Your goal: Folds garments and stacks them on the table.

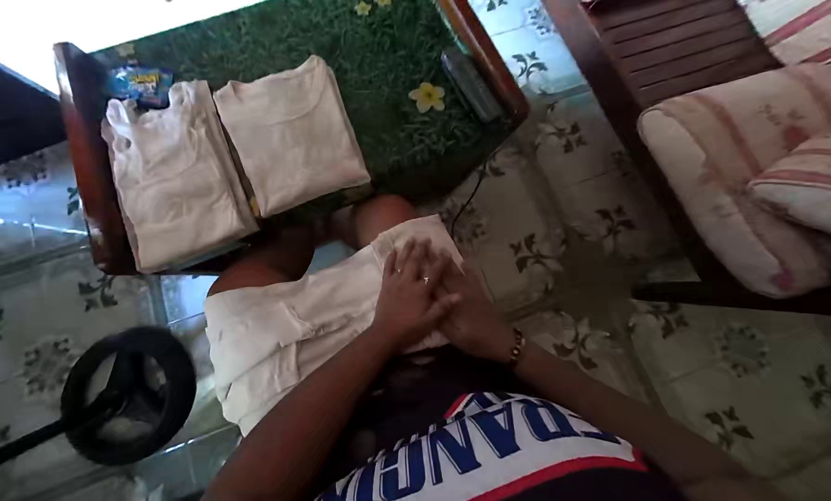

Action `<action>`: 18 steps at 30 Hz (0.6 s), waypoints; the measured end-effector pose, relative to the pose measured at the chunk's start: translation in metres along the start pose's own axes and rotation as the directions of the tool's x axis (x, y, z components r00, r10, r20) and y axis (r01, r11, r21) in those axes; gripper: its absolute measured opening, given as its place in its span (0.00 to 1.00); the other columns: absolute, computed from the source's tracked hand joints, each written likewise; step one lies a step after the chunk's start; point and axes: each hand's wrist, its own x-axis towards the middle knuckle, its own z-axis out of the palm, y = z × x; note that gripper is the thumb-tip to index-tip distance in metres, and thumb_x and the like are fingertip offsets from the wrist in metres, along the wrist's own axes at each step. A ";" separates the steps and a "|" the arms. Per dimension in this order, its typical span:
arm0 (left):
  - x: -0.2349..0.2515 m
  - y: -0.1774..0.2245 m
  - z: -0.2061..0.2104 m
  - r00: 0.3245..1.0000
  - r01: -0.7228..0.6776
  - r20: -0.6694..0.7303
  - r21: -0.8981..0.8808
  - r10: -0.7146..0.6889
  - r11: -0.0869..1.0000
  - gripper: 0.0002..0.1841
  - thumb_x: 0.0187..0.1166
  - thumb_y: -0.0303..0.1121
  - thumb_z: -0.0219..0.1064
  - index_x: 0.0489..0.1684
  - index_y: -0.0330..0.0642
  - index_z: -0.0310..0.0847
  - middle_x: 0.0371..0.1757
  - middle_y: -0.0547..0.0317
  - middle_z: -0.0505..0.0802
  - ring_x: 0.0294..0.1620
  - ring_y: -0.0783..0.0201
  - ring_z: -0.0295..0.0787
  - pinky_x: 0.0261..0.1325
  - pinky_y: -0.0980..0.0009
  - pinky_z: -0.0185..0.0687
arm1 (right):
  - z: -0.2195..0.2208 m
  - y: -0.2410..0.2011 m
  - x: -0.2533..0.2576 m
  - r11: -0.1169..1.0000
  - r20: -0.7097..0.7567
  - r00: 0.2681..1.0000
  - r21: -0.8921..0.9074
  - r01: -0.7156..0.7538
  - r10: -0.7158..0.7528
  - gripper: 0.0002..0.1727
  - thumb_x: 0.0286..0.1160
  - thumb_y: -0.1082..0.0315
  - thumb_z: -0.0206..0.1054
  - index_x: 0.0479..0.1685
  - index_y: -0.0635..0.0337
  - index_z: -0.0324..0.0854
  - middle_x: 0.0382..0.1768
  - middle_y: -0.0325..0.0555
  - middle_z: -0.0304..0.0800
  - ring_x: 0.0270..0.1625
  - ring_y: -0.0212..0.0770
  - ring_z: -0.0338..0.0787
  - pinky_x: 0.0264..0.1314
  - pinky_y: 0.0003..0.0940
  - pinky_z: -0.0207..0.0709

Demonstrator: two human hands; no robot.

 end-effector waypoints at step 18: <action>0.004 0.004 -0.003 0.922 0.379 -0.010 0.235 -0.388 0.895 0.50 0.78 0.75 0.41 0.94 0.47 0.55 0.95 0.35 0.48 0.95 0.35 0.35 0.87 0.26 0.29 | -0.009 0.043 0.136 0.991 -0.014 0.998 0.124 -0.055 0.058 0.45 0.89 0.36 0.42 0.97 0.54 0.39 0.97 0.46 0.38 0.97 0.50 0.39 0.92 0.68 0.34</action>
